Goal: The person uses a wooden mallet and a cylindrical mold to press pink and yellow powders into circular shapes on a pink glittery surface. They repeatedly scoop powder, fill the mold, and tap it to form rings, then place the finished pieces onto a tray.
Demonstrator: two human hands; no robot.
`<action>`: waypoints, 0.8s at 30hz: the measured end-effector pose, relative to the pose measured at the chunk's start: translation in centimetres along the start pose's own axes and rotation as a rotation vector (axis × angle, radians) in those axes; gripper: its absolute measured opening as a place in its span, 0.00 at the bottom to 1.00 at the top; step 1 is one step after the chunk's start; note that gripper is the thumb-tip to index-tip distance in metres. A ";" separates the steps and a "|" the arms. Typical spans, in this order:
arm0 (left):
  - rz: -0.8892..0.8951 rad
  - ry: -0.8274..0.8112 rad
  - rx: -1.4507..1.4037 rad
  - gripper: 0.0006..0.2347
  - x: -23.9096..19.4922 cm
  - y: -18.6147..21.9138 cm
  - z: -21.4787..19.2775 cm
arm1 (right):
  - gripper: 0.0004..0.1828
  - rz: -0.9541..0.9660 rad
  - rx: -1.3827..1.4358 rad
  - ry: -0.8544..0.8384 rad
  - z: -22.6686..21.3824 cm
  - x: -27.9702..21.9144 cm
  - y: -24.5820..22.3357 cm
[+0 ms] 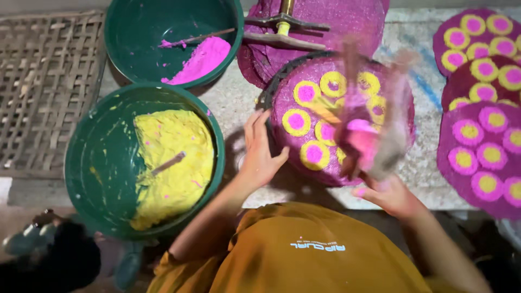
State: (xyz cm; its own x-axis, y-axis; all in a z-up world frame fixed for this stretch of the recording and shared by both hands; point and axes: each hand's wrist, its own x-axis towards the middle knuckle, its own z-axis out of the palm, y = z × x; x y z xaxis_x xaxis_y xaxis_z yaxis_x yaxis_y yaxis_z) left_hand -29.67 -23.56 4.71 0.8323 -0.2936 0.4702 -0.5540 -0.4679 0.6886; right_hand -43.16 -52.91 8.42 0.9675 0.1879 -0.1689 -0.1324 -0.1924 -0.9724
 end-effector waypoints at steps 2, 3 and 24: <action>-0.302 -0.040 -0.114 0.43 -3.2 -1.9 4.4 | 0.33 -0.109 -0.041 0.240 -3.1 -2.0 1.5; -0.454 -0.082 -0.421 0.42 -4.8 -2.5 6.6 | 0.33 -0.149 -0.051 0.299 -4.5 -2.7 2.3; -0.296 0.149 -0.651 0.25 10.8 -8.8 9.8 | 0.52 0.145 0.500 -0.455 -12.4 4.2 7.9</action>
State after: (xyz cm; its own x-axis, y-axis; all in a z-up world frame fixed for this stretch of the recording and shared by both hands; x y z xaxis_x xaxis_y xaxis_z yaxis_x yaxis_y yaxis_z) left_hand -15.57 -30.82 -1.72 0.9633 -0.0930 0.2519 -0.2433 0.0946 0.9653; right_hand -37.45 -65.57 1.99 0.7607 0.6000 -0.2475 -0.4427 0.2007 -0.8739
